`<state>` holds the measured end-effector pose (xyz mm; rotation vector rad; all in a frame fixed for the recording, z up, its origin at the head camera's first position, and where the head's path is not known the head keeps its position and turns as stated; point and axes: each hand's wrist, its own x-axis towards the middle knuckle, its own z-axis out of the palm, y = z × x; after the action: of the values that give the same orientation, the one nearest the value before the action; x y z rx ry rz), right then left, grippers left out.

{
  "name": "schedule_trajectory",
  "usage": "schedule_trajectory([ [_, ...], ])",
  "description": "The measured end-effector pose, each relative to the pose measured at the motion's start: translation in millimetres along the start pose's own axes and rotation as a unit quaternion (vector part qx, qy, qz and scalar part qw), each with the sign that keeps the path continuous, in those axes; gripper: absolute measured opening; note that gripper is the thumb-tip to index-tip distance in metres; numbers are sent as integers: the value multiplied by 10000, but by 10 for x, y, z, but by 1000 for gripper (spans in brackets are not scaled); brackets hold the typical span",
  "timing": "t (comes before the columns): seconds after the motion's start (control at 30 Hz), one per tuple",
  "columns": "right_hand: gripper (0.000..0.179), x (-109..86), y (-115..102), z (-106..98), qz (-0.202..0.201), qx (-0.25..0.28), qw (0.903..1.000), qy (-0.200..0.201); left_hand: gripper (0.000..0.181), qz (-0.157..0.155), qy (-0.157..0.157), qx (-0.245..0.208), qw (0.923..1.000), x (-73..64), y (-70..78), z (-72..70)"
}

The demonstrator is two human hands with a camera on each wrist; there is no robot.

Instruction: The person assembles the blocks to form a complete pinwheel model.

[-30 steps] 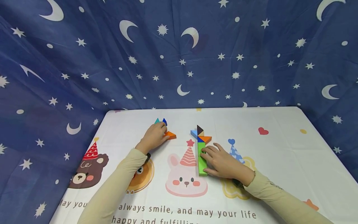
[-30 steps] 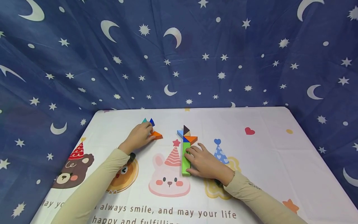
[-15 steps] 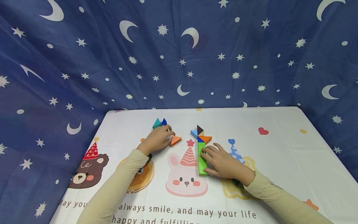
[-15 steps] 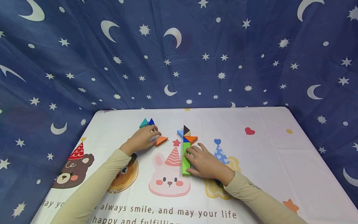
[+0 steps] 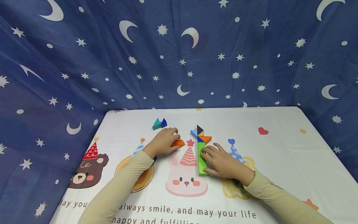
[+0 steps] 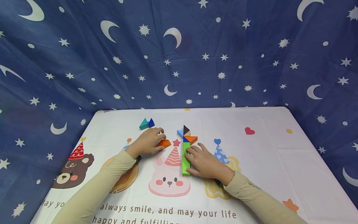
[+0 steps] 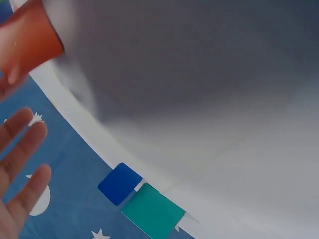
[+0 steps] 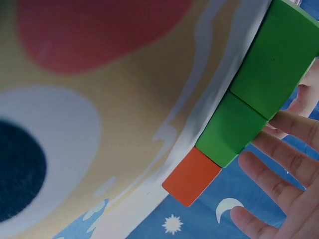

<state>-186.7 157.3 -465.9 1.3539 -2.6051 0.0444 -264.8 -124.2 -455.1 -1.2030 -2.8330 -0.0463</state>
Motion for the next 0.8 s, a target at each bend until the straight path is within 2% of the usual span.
schedule_trajectory([
  [0.13, 55, -1, -3, 6, 4, 1, 10000, -10, 36, -129, 8, 353, 9993, 9, 23, 38],
  [0.27, 55, -2, -9, 4, 6, 16, 10000, -23, 38, -94, 135, 414, 9990, 22, 44, 54],
  [0.37, 56, -3, -13, 0, 11, 23, 10000, -34, 40, 118, 243, 389, 9989, 31, 70, 41],
  [0.5, 55, -4, -14, 1, 11, 4, 10000, -33, 42, 598, 189, 362, 9974, 30, 107, 18],
  [0.6, 55, -2, -13, 2, 12, -16, 10000, -31, 43, 745, 159, 329, 9966, 21, 126, 13],
  [0.8, 55, 1, -9, -5, 69, 56, 9999, -101, 40, 543, 222, 324, 9978, 15, 135, 19],
])
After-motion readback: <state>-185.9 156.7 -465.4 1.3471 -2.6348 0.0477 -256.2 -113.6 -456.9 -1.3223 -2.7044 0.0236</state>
